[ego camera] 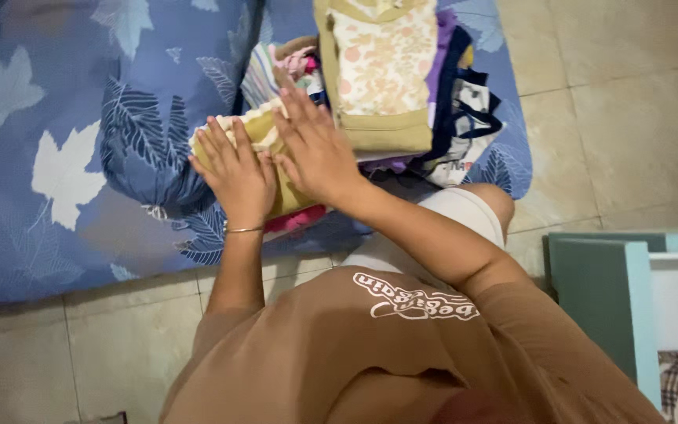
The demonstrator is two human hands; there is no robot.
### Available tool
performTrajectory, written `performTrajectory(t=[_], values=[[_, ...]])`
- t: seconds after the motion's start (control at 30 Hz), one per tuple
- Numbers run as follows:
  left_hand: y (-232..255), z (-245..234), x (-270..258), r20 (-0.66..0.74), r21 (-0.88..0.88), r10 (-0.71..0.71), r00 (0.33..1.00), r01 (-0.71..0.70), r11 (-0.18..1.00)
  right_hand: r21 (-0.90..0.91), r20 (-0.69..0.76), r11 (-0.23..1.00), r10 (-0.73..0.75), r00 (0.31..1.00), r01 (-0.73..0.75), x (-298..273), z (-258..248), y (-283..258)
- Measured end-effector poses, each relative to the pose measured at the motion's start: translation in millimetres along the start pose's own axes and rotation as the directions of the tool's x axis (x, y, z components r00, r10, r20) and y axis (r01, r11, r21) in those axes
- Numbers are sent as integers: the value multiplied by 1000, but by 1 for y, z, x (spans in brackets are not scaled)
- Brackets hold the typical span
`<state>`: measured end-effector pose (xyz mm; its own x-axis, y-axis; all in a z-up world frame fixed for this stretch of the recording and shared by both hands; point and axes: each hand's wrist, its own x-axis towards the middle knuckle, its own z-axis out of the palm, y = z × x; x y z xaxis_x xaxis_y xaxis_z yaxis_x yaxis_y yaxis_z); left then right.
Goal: The person wipes the inside and outside of a white plastic drawer with a white cloth. Then the person opens the drawer and removes folded baby clothes one by one, placing them on a nearby blue patterned surface.
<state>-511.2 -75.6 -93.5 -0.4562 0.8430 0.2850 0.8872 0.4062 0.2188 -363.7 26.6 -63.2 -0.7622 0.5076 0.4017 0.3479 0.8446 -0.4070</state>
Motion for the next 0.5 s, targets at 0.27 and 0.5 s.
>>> performTrajectory(t=[0.27, 0.5], values=[[126, -68, 16, -4, -174, 430, 903, -424, 889, -296, -222, 926, 173, 960, -236, -78, -137, 24], [286, -65, -11, -74, -370, 800, 596, -761, 533, -397, -427, 694, 439, 790, -600, -206, -236, 17]])
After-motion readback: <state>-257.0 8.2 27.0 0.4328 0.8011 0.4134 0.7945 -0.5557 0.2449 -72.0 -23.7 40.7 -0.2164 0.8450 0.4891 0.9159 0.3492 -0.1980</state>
